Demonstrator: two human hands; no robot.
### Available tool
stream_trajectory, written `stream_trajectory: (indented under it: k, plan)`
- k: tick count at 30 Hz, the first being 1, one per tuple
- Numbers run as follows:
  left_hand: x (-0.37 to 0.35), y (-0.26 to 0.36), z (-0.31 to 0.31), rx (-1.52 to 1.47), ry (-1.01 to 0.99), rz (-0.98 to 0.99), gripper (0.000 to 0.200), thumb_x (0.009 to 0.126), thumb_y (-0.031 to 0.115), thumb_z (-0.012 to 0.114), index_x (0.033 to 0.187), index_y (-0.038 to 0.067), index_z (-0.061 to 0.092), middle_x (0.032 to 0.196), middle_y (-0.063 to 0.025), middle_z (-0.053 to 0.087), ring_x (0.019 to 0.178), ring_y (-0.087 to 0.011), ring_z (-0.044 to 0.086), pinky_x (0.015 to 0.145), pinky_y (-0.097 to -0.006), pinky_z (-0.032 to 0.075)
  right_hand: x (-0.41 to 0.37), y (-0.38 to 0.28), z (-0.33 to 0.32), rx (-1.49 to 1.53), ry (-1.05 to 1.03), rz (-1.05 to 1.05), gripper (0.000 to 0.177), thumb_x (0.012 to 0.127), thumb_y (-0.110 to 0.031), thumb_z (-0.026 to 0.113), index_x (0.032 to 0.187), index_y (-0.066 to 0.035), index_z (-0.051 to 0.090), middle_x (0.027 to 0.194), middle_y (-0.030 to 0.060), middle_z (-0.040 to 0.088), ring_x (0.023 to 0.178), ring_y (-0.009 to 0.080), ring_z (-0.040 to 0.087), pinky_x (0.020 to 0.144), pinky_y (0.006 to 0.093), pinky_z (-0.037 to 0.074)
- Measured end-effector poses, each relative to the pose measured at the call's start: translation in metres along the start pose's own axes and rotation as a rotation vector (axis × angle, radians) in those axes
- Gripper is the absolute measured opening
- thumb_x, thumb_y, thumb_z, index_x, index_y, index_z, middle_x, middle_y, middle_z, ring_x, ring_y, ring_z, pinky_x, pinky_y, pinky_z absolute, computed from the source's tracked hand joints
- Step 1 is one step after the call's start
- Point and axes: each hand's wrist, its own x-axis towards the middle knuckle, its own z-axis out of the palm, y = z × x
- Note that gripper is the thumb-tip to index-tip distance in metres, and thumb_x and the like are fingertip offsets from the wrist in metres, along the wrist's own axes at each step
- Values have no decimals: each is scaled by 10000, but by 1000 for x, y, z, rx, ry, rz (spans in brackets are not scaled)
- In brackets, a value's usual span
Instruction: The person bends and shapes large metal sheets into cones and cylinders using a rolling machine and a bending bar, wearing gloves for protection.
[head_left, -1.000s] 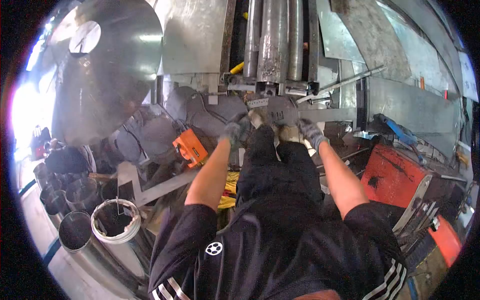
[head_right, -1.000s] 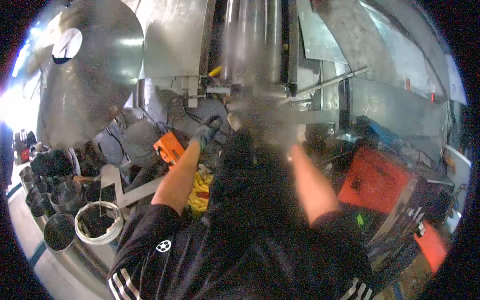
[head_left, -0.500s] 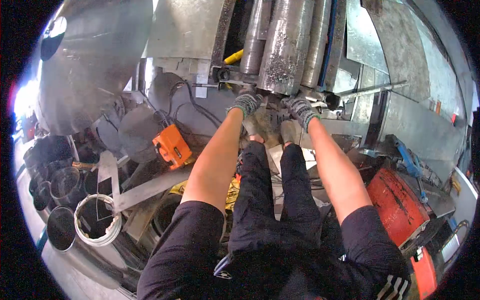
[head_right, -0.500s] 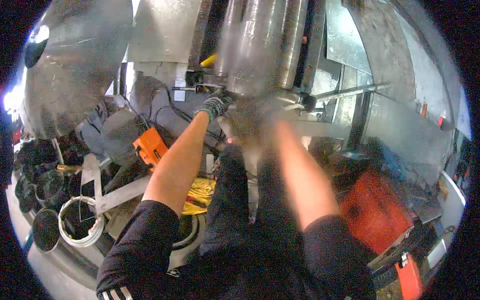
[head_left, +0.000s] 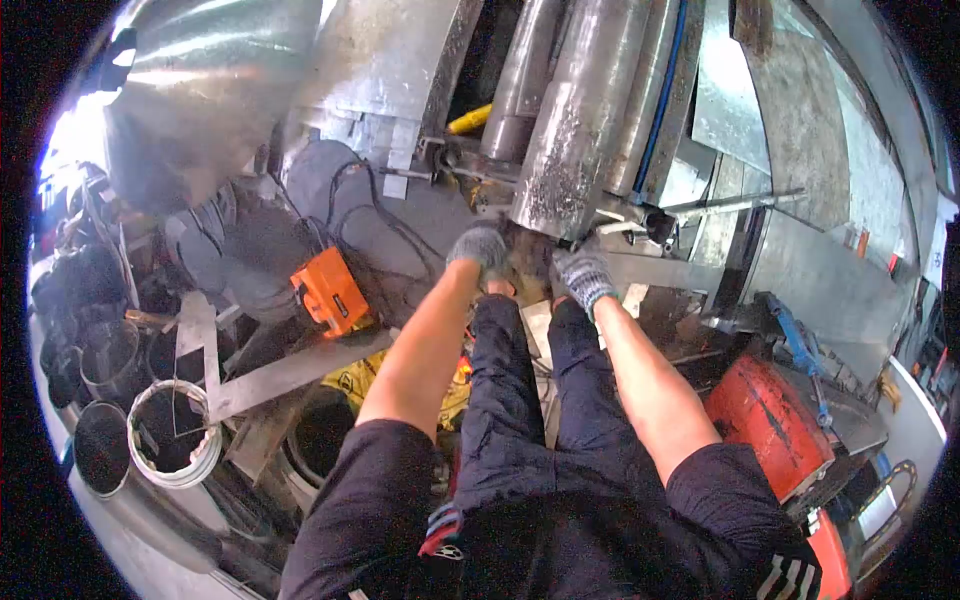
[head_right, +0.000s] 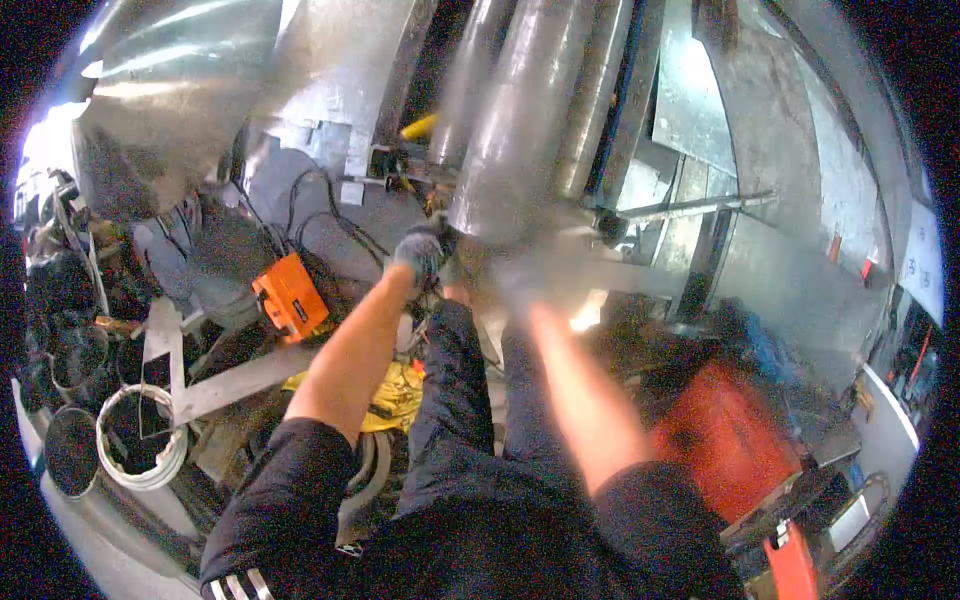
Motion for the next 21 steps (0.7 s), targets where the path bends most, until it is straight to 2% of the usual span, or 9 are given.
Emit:
stream_trajectory:
  k: [2, 5, 7, 11, 12, 15, 16, 17, 21]
  plan:
    - [12, -2, -7, 88, -98, 2, 278, 916, 240, 532, 1135, 80, 593, 970, -258, 662, 882, -460, 628, 740, -505, 510, -21, -3, 7, -257, 80, -326, 126, 790, -198, 706, 686, -127, 704, 627, 47, 676, 504, 199, 628, 444, 362, 512]
    - [-15, 44, -30, 238, -132, -13, 316, 856, 241, 582, 1105, 58, 650, 1009, -231, 686, 922, -425, 660, 787, -507, 531, -12, -24, -44, 165, -695, 454, 447, 967, -350, 481, 1215, 2, 600, 1140, 293, 643, 1047, 468, 619, 907, 493, 508]
    - [-29, 67, -40, 102, 6, -113, 270, 863, 200, 568, 1077, 49, 636, 960, -245, 681, 889, -424, 664, 763, -507, 533, -23, -41, -65, 302, -92, 423, 626, 922, -396, 547, 1357, 46, 462, 1250, 327, 576, 1125, 478, 579, 956, 477, 488]
    - [-25, 56, -30, 149, 16, -65, 253, 885, 209, 554, 1074, 56, 624, 935, -261, 670, 881, -458, 648, 745, -529, 522, -27, -39, -33, 176, 70, 435, 709, 896, -371, 593, 1404, 68, 366, 1239, 335, 579, 1135, 471, 578, 949, 474, 492]
    - [-27, 64, -36, 35, 33, -151, 255, 877, 216, 570, 1059, 44, 619, 930, -269, 663, 888, -472, 636, 738, -539, 511, -10, -63, -101, 533, -230, 659, 723, 887, -384, 610, 1409, 53, 367, 1223, 326, 591, 1123, 455, 593, 937, 468, 501]
    - [-13, 38, -34, 32, -104, -176, 433, 878, 259, 574, 1266, 67, 556, 919, -266, 650, 898, -480, 617, 753, -524, 499, -11, -58, -81, 453, -326, 641, 757, 859, -405, 649, 1404, 43, 374, 1204, 306, 610, 1104, 437, 610, 930, 471, 503]
    - [-3, -8, -14, 231, -154, 112, 419, 848, 264, 611, 1217, 66, 591, 976, -245, 658, 921, -468, 611, 777, -508, 497, -2, -61, -93, 416, -359, 592, 779, 838, -415, 674, 1399, 39, 381, 1194, 294, 620, 1095, 427, 618, 925, 471, 505]
    - [-1, 12, -29, 118, -87, -23, 256, 865, 231, 597, 1027, 34, 611, 928, -283, 648, 903, -478, 620, 749, -532, 499, 3, -49, -70, 419, -365, 615, 779, 838, -415, 674, 1399, 39, 381, 1194, 294, 620, 1095, 427, 618, 925, 471, 505]
    - [1, 3, -32, 116, -20, 159, 246, 878, 206, 573, 1052, 36, 616, 968, -271, 653, 886, -475, 624, 737, -523, 507, 9, -60, -67, 556, -380, 674, 767, 805, -453, 681, 1345, 38, 442, 1235, 289, 599, 1164, 416, 580, 962, 454, 486]
